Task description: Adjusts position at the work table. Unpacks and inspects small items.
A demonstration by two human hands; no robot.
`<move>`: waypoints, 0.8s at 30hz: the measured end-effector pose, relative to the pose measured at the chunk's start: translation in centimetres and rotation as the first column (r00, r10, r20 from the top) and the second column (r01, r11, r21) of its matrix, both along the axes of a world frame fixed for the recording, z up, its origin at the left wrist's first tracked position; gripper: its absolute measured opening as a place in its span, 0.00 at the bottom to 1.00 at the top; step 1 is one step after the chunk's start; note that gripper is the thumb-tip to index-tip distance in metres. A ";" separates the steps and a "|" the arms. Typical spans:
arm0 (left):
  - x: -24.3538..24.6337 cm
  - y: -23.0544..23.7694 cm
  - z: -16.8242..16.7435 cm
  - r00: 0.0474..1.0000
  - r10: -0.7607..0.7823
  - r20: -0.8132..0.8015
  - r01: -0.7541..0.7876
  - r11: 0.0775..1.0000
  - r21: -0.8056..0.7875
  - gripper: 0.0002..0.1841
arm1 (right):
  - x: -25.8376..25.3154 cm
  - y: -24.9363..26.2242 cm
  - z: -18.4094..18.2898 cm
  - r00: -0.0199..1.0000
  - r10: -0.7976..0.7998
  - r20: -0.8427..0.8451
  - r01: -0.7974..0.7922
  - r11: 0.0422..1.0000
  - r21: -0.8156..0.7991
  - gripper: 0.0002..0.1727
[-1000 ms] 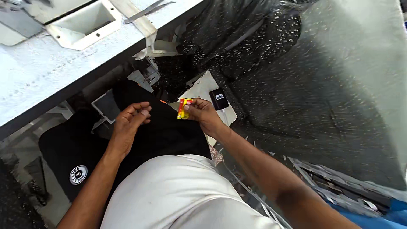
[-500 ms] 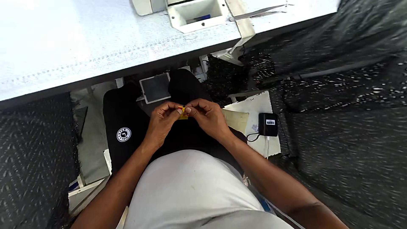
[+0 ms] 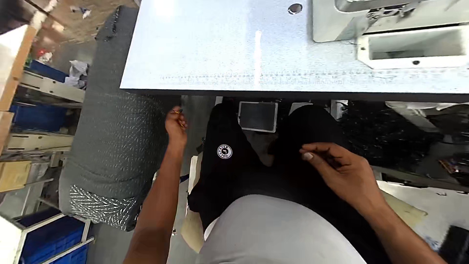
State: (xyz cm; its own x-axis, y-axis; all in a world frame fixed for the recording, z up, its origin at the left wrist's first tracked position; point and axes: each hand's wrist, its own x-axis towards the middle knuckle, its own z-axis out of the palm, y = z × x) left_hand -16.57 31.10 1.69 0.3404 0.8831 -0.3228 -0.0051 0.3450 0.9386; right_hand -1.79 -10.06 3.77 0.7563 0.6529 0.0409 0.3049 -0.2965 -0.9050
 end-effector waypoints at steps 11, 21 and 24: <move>2.9 8.8 2.1 0.911 0.262 0.318 -0.267 0.963 -0.031 0.21 | -1.2 0.1 -0.3 0.994 0.100 -0.041 -0.102 0.993 -0.064 0.13; -0.9 9.1 2.6 0.804 0.053 0.592 -0.001 0.996 -0.089 0.26 | 0.0 1.1 -0.1 0.987 0.160 -0.016 -0.161 0.980 -0.121 0.13; -5.8 6.8 1.8 0.838 0.007 0.546 -0.004 1.000 -0.008 0.26 | 0.0 1.6 0.4 0.984 0.175 0.024 -0.172 0.979 -0.105 0.13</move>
State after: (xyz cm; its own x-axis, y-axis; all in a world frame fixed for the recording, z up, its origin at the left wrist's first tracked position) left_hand -22.35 37.87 3.54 0.4581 0.8842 -0.0912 -0.5181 0.3490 0.7809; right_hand -1.76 -8.43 4.17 0.6303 0.7763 -0.0095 0.3892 -0.3265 -0.8614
